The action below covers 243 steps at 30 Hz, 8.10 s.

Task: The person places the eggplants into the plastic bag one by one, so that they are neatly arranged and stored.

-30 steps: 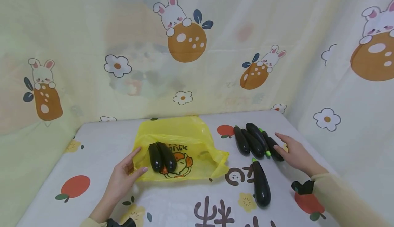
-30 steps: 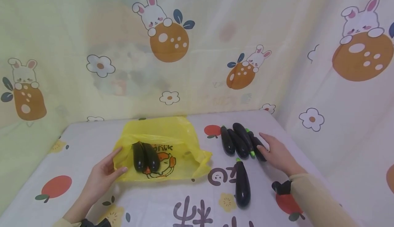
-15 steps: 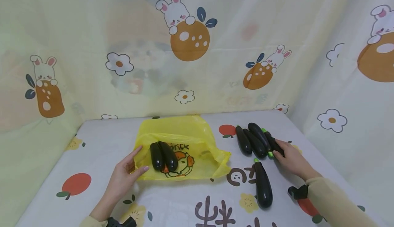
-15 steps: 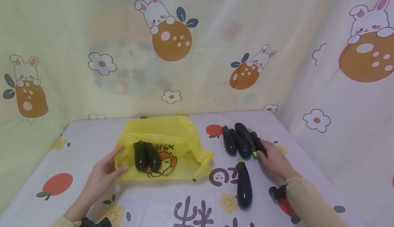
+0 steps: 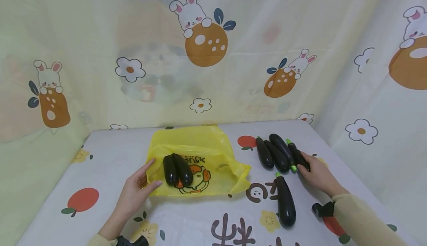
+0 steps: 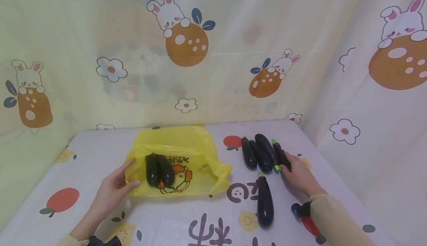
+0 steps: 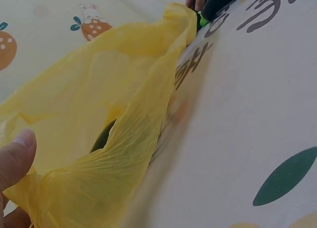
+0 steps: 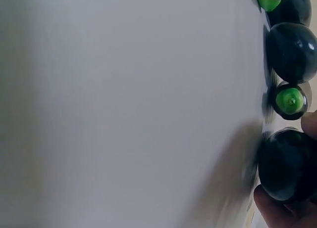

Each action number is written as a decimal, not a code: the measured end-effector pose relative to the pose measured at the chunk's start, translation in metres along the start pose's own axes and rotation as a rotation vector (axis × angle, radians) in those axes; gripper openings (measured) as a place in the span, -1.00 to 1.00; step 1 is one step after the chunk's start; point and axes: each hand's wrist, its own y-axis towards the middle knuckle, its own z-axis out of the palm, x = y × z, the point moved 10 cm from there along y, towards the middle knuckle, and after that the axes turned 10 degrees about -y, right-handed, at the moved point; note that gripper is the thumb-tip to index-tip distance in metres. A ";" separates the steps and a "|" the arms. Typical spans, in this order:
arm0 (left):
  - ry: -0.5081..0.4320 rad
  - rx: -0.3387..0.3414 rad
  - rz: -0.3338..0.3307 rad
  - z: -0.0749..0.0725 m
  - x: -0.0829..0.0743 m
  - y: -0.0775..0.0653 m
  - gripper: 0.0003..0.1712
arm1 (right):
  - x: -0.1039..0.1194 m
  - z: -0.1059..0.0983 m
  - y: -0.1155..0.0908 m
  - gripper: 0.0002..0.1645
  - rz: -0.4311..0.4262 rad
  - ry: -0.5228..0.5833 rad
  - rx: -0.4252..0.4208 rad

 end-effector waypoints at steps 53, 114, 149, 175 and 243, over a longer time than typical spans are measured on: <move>-0.031 -0.011 0.015 -0.003 -0.001 0.000 -0.13 | 0.297 -0.031 -0.033 -0.34 -0.661 0.105 0.208; -0.026 -0.019 0.001 0.000 0.004 0.001 -0.14 | 0.319 0.025 0.007 -0.31 -0.546 0.249 0.292; -0.005 -0.030 -0.028 0.000 0.010 0.002 -0.14 | 0.004 -0.022 0.071 -0.15 -0.040 0.179 0.019; -0.042 -0.021 -0.025 0.006 0.008 0.005 -0.14 | -0.004 0.018 0.080 -0.17 -0.002 0.125 0.075; -0.088 0.005 0.026 0.005 0.000 0.005 -0.15 | 0.322 0.038 0.057 -0.87 -0.410 0.076 -0.013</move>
